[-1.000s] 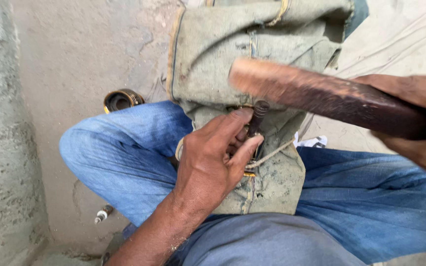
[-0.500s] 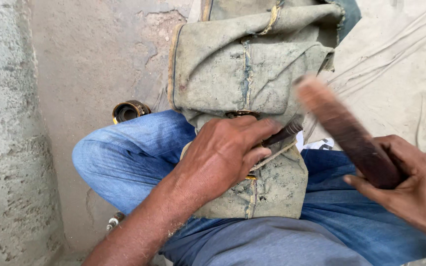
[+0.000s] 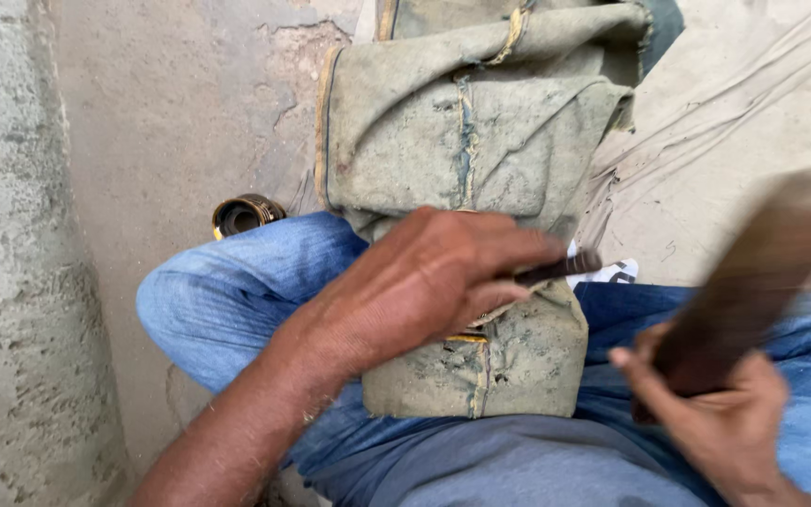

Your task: The person sits cross-legged and repeatedly hammers a small metal object using a wooden mallet and a metal punch. They hold the object steady with their left hand and strike the punch with their right hand throughout the clip.

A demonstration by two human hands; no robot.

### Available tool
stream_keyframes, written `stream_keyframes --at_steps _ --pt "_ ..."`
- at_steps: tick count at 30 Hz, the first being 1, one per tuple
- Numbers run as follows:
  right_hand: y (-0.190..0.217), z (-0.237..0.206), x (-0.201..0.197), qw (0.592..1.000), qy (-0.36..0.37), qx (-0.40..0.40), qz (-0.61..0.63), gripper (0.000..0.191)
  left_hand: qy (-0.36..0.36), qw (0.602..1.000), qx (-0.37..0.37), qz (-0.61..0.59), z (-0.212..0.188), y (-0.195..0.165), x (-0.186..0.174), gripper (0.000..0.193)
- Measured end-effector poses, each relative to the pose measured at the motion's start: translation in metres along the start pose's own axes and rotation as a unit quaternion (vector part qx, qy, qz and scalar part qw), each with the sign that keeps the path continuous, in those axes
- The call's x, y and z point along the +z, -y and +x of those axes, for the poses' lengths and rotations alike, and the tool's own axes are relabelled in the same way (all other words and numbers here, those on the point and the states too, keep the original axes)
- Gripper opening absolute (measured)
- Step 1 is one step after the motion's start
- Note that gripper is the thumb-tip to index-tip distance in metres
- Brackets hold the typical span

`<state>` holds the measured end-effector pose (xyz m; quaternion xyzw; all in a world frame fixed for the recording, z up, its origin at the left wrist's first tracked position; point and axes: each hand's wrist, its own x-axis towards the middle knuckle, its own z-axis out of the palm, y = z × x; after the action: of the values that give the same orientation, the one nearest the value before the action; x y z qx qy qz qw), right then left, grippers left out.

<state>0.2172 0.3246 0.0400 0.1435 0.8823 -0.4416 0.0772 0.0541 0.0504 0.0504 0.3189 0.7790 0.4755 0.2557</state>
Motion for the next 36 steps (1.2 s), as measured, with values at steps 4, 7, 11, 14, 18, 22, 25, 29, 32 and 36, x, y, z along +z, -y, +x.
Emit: stream_keyframes --at_steps 4,7,11,14,18,22,25,29,32,36 --pt "0.006 0.015 -0.018 0.993 0.018 0.057 0.098 0.03 -0.02 0.999 -0.029 -0.019 0.001 0.004 -0.003 0.047" --pt "0.004 0.026 -0.026 0.993 0.045 0.113 -0.003 0.037 -0.006 0.999 -0.04 -0.011 0.006 0.004 -0.005 0.049" --pt "0.004 0.028 -0.025 0.992 0.057 0.091 -0.06 0.064 0.015 0.999 -0.032 0.015 0.013 0.001 -0.006 0.047" --pt "0.01 0.027 -0.023 0.997 0.031 0.038 -0.052 0.06 0.038 0.998 -0.043 0.016 0.015 0.0 -0.009 0.047" --pt "0.019 0.031 -0.027 0.991 0.0 0.099 -0.091 0.076 0.021 1.0 0.0 0.001 0.018 0.0 -0.01 0.047" --pt "0.019 0.045 -0.034 0.99 0.052 0.04 -0.128 0.056 -0.005 1.0 0.023 0.013 0.016 -0.001 -0.009 0.044" --pt "0.013 0.055 -0.036 0.98 0.047 0.138 -0.133 0.049 -0.002 0.999 -0.039 0.015 0.01 -0.002 -0.008 0.041" --pt "0.004 0.074 -0.046 0.98 0.105 -0.014 -0.167 0.069 -0.044 0.998 -0.035 0.024 0.007 -0.003 0.0 0.041" --pt "0.005 0.086 -0.053 0.976 0.115 0.013 -0.185 0.061 -0.088 0.995 -0.035 0.018 -0.004 0.0 0.0 0.044" --pt "0.011 0.109 -0.062 0.947 0.162 0.058 -0.27 0.052 -0.133 0.99 -0.04 -0.023 -0.014 0.003 0.005 0.041"
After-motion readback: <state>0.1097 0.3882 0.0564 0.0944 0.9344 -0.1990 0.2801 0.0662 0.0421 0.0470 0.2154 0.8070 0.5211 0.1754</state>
